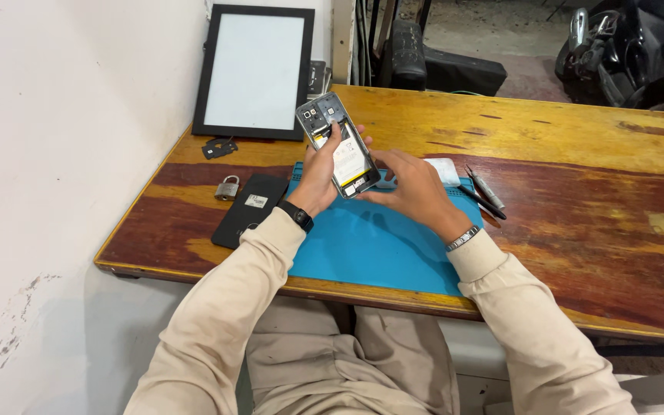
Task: The person uses a metal spudger to pry and separate the screen assembly from the smartphone body. They lift the screen, inspect the internal components, and place the screen aside on the work mat.
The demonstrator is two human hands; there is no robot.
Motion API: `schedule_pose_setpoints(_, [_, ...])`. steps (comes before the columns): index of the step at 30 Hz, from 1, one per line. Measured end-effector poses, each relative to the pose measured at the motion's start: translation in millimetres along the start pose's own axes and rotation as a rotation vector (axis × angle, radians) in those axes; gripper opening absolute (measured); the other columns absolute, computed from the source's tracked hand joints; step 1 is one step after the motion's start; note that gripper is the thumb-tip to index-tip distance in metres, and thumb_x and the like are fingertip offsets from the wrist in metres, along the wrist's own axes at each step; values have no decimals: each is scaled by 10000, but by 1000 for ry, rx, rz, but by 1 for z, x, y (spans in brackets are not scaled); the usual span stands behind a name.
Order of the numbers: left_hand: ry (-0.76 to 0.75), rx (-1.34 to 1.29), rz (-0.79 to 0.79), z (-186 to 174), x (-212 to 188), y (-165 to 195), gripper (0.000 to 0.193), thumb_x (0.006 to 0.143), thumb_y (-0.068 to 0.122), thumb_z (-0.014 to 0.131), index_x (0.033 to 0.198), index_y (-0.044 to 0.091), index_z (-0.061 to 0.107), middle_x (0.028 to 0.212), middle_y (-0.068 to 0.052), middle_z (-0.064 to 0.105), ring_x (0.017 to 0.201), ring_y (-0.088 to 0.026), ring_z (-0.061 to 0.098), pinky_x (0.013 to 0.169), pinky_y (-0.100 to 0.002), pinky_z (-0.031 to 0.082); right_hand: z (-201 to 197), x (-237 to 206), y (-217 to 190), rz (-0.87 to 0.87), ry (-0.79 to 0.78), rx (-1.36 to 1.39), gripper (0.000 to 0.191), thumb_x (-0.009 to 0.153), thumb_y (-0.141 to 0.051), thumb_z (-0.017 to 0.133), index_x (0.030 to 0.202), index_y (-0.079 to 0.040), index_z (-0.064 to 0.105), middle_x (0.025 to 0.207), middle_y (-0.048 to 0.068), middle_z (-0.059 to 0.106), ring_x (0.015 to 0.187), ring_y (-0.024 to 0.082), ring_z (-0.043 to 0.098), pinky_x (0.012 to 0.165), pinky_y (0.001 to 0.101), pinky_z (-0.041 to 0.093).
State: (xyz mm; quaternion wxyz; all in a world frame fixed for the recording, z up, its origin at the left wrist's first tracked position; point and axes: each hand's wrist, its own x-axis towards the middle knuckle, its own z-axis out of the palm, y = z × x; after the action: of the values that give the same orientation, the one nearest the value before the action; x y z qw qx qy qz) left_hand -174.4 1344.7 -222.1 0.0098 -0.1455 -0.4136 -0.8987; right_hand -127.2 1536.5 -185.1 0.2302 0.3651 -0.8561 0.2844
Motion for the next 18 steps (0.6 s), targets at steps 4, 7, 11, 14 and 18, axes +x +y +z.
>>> schedule_pose_setpoints(4, [44, 29, -36, 3, 8, -2, 462, 1043, 425, 492, 1261, 22, 543, 1242, -141, 670, 1138, -255, 687, 877, -446, 641, -10, 2, 2, -6, 11, 1, 680, 671, -368, 927, 1228, -53, 699, 955, 108, 719, 784, 250, 669, 699, 358, 547])
schedule_pose_setpoints(7, [27, -60, -80, 5, 13, -2, 534, 1031, 540, 472, 1194, 40, 571, 1125, -109, 658, 1044, -227, 685, 843, -423, 608, -15, 4, 2, -87, 52, -28, 644, 684, -350, 920, 1213, -52, 705, 1012, 122, 722, 857, 277, 683, 735, 371, 557])
schedule_pose_setpoints(11, [165, -106, -93, 5, 14, -1, 632, 949, 685, 443, 1080, 71, 509, 907, -80, 579, 847, -219, 650, 757, -404, 586, -15, 5, -2, -320, 130, -60, 464, 756, -239, 878, 1152, -51, 725, 1117, 144, 731, 982, 308, 704, 805, 377, 576])
schedule_pose_setpoints(14, [322, -25, -128, 8, 13, -2, 690, 861, 771, 425, 1038, 106, 466, 793, -33, 512, 694, -162, 614, 637, -363, 579, -12, 5, -5, -347, 108, -17, 349, 829, -153, 829, 1149, -51, 735, 1086, 122, 751, 933, 286, 713, 790, 371, 581])
schedule_pose_setpoints(18, [443, 156, -80, 13, 11, 0, 616, 876, 648, 646, 1065, 118, 396, 754, -20, 457, 589, -118, 530, 535, -327, 522, -6, 4, -12, -291, 53, 94, 319, 865, -94, 792, 1176, -33, 751, 951, 127, 738, 827, 294, 694, 734, 390, 562])
